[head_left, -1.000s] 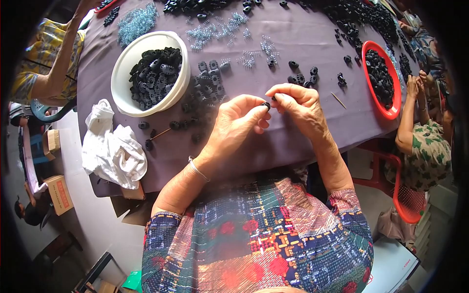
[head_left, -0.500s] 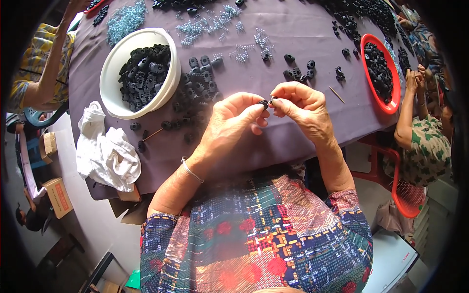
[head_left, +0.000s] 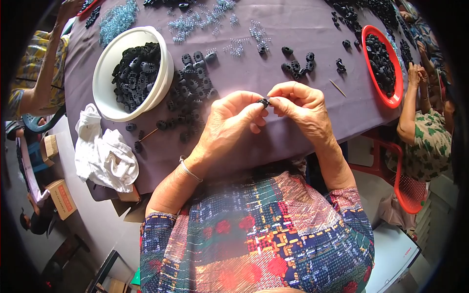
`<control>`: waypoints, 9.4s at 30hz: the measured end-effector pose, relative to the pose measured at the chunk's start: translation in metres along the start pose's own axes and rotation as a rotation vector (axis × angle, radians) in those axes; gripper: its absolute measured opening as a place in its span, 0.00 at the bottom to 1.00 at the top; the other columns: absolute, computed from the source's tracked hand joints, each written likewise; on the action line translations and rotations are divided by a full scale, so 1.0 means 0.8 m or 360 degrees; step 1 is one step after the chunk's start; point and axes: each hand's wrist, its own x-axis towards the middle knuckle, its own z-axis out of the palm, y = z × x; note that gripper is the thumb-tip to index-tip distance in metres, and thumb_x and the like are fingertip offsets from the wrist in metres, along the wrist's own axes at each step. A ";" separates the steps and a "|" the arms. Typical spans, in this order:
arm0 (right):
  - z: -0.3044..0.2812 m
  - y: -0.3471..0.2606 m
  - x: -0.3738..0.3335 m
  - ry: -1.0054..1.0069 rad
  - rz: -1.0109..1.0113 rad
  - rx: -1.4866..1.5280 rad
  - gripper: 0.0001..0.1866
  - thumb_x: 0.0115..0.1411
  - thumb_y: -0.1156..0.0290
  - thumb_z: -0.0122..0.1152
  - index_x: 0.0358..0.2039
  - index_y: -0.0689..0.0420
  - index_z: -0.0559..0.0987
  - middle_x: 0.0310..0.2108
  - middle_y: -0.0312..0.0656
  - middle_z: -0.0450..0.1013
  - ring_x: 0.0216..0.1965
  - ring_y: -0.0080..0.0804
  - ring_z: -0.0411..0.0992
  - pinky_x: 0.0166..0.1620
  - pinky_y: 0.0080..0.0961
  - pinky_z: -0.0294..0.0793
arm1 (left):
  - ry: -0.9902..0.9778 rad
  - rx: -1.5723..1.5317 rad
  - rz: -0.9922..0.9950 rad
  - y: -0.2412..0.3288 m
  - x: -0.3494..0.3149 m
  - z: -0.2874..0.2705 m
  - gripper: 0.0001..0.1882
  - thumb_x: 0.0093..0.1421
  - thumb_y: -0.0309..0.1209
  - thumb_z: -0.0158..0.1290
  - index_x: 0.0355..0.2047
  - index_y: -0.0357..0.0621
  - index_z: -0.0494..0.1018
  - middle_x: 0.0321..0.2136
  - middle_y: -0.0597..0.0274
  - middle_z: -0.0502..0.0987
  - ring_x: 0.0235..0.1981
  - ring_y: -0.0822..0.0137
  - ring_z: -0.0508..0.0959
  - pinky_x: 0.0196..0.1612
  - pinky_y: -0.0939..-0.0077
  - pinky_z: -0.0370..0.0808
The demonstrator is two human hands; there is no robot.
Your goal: The recorder is manually assembling black beaded components at a workshop table.
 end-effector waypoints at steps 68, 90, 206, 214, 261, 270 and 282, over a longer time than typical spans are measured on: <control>-0.008 -0.018 0.019 -0.0281 0.0341 -0.0390 0.07 0.60 0.73 0.58 0.37 0.63 0.76 0.28 0.35 0.75 0.27 0.15 0.72 0.31 0.13 0.75 | 0.0317 0.0600 0.0250 -0.017 -0.001 0.011 0.07 0.61 0.25 0.51 0.37 0.33 0.73 0.23 0.62 0.76 0.23 0.76 0.75 0.27 0.81 0.74; 0.006 -0.002 0.006 -0.0124 -0.0641 -0.0966 0.10 0.53 0.82 0.58 0.38 0.65 0.75 0.30 0.39 0.71 0.30 0.21 0.71 0.34 0.18 0.71 | 0.0083 0.0048 0.0026 0.002 -0.003 -0.002 0.12 0.61 0.31 0.54 0.40 0.34 0.75 0.30 0.61 0.79 0.29 0.74 0.78 0.31 0.82 0.75; -0.005 -0.006 0.028 -0.0373 0.0132 -0.0621 0.04 0.61 0.77 0.56 0.36 0.63 0.76 0.29 0.35 0.75 0.28 0.15 0.72 0.30 0.14 0.76 | 0.0439 0.0525 0.0406 -0.027 0.000 0.008 0.07 0.59 0.22 0.53 0.38 0.34 0.74 0.24 0.62 0.76 0.22 0.77 0.74 0.25 0.82 0.73; 0.000 -0.011 0.019 -0.0248 -0.0544 -0.0988 0.09 0.52 0.82 0.61 0.36 0.67 0.75 0.28 0.41 0.74 0.28 0.22 0.74 0.33 0.18 0.74 | 0.0323 0.0207 0.0121 -0.009 0.000 0.006 0.09 0.61 0.26 0.53 0.40 0.34 0.75 0.26 0.63 0.78 0.27 0.77 0.76 0.30 0.82 0.74; 0.040 0.005 0.029 0.0086 -0.1232 -0.1674 0.26 0.43 0.74 0.68 0.44 0.68 0.72 0.33 0.50 0.73 0.32 0.44 0.74 0.34 0.33 0.76 | 0.0274 -0.0588 -0.0012 0.007 0.005 -0.012 0.09 0.58 0.24 0.54 0.39 0.34 0.75 0.32 0.60 0.79 0.32 0.72 0.79 0.37 0.79 0.77; 0.026 0.017 0.038 0.0097 -0.1327 -0.1623 0.22 0.41 0.72 0.66 0.38 0.67 0.72 0.26 0.47 0.71 0.26 0.42 0.73 0.29 0.32 0.74 | 0.0245 -0.0458 -0.0055 0.001 0.006 -0.015 0.11 0.61 0.29 0.53 0.40 0.34 0.74 0.29 0.61 0.78 0.29 0.73 0.79 0.32 0.80 0.77; 0.023 0.027 0.037 0.0098 -0.1338 -0.1592 0.18 0.42 0.71 0.62 0.33 0.66 0.71 0.21 0.45 0.67 0.24 0.41 0.70 0.26 0.32 0.72 | 0.0263 -0.0212 -0.0014 -0.001 0.005 -0.011 0.08 0.61 0.28 0.53 0.37 0.34 0.75 0.28 0.61 0.79 0.28 0.76 0.77 0.30 0.84 0.76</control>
